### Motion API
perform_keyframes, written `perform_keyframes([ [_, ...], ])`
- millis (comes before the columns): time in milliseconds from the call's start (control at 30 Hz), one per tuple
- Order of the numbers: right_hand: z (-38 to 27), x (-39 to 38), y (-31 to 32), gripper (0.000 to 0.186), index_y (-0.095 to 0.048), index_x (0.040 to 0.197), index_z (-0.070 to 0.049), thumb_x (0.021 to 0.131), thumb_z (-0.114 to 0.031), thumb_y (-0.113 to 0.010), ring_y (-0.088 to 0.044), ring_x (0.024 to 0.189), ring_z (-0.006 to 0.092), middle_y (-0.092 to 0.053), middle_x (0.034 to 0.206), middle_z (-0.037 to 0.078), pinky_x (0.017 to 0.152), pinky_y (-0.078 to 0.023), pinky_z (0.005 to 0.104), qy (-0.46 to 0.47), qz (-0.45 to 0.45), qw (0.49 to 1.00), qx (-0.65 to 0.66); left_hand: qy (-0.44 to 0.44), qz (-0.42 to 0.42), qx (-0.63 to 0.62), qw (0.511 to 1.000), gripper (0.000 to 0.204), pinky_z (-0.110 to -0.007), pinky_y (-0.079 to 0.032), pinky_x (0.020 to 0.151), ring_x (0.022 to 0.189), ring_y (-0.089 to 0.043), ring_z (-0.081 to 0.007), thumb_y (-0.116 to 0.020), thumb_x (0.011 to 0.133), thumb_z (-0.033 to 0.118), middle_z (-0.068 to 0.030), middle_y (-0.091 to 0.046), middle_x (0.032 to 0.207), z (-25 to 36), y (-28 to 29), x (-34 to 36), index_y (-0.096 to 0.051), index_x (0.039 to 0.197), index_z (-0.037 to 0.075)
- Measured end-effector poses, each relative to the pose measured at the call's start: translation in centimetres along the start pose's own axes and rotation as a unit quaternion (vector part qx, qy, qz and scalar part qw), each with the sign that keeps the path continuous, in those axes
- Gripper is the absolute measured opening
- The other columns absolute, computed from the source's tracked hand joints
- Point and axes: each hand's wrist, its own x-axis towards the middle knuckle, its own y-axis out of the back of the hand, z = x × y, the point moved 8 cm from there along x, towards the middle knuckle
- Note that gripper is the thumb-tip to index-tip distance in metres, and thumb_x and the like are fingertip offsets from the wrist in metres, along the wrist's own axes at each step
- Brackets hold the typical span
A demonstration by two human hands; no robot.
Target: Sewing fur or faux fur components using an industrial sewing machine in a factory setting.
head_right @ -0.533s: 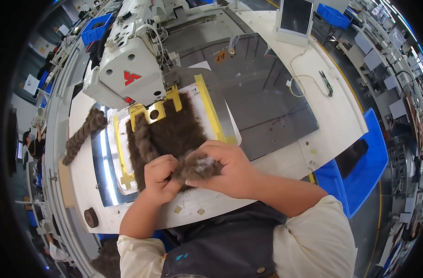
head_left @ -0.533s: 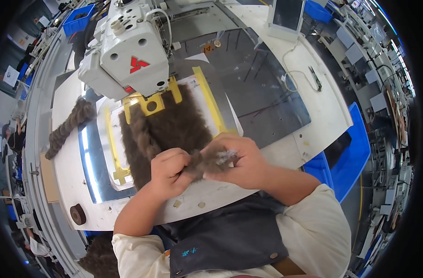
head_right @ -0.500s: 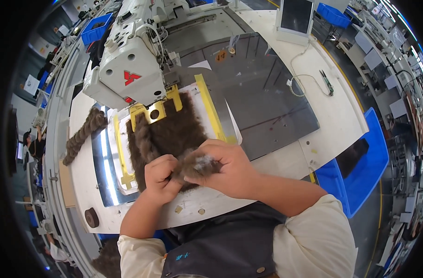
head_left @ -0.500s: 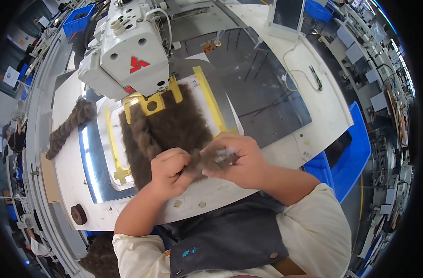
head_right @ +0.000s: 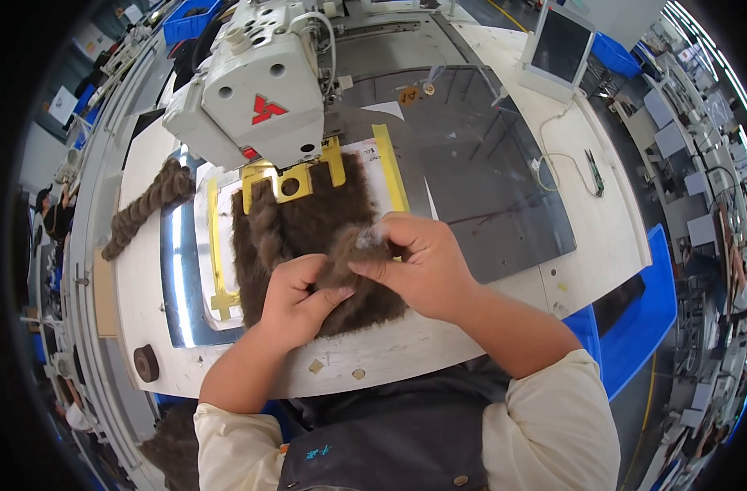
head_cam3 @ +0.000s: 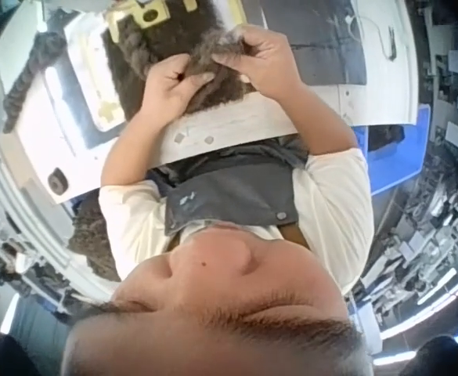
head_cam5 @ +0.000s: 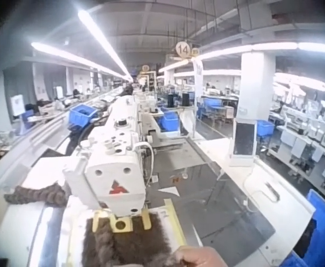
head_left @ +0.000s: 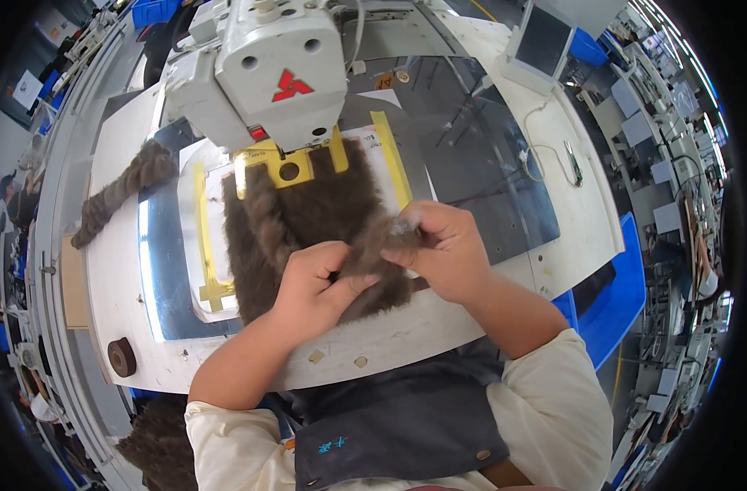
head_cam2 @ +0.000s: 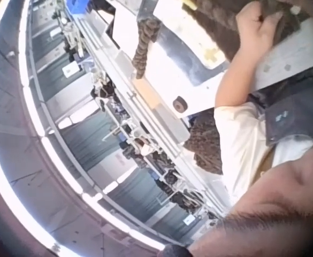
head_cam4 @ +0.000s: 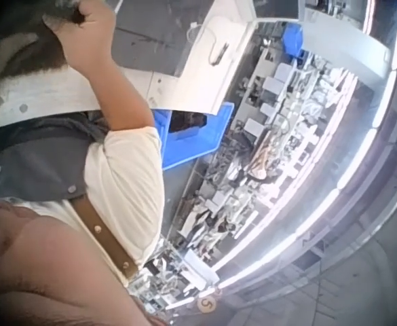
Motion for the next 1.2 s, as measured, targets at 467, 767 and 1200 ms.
perform_keyframes([
  [467, 6.9, 15.2, -1.5, 0.029, -0.073, 0.092, 0.001, 0.084, -0.027, -0.081, -0.06, 0.068, 0.0378, -0.064, 0.074, 0.023, 0.066, -0.049, 0.0439, 0.012, -0.136, 0.919, -0.371, 0.081, -0.055, 0.074, 0.992, 0.043, -0.05, -0.051, 0.069, 0.07, -0.064, -0.0451, -0.053, 0.101, 0.004, -0.027, -0.064, 0.074, -2.1, 2.6, 2.9, -0.055, 0.144, 0.004],
  [767, 9.9, 18.8, -1.7, 0.038, -0.075, 0.088, -0.001, 0.076, -0.036, -0.085, -0.071, 0.082, 0.0393, -0.071, 0.078, 0.02, 0.076, -0.055, 0.0459, 0.026, -0.115, 0.916, -0.384, -0.078, -0.09, 0.445, 0.888, 0.046, -0.039, -0.049, 0.088, 0.101, -0.066, -0.0252, -0.061, 0.081, 0.004, -0.0052, -0.071, 0.119, -4.5, 4.0, 7.2, -0.071, 0.126, 0.006],
  [1200, 10.2, 20.6, -1.2, 0.031, -0.071, 0.078, -0.002, 0.067, -0.028, -0.084, -0.071, 0.083, 0.0396, -0.072, 0.08, 0.019, 0.074, -0.056, 0.0469, 0.034, -0.101, 0.927, -0.358, -0.189, -0.029, 0.523, 0.831, 0.02, -0.036, -0.045, 0.071, 0.077, -0.061, -0.0201, -0.065, 0.075, 0.016, -0.0071, -0.073, 0.113, -4.8, 2.4, 8.6, -0.069, 0.093, 0.01],
])
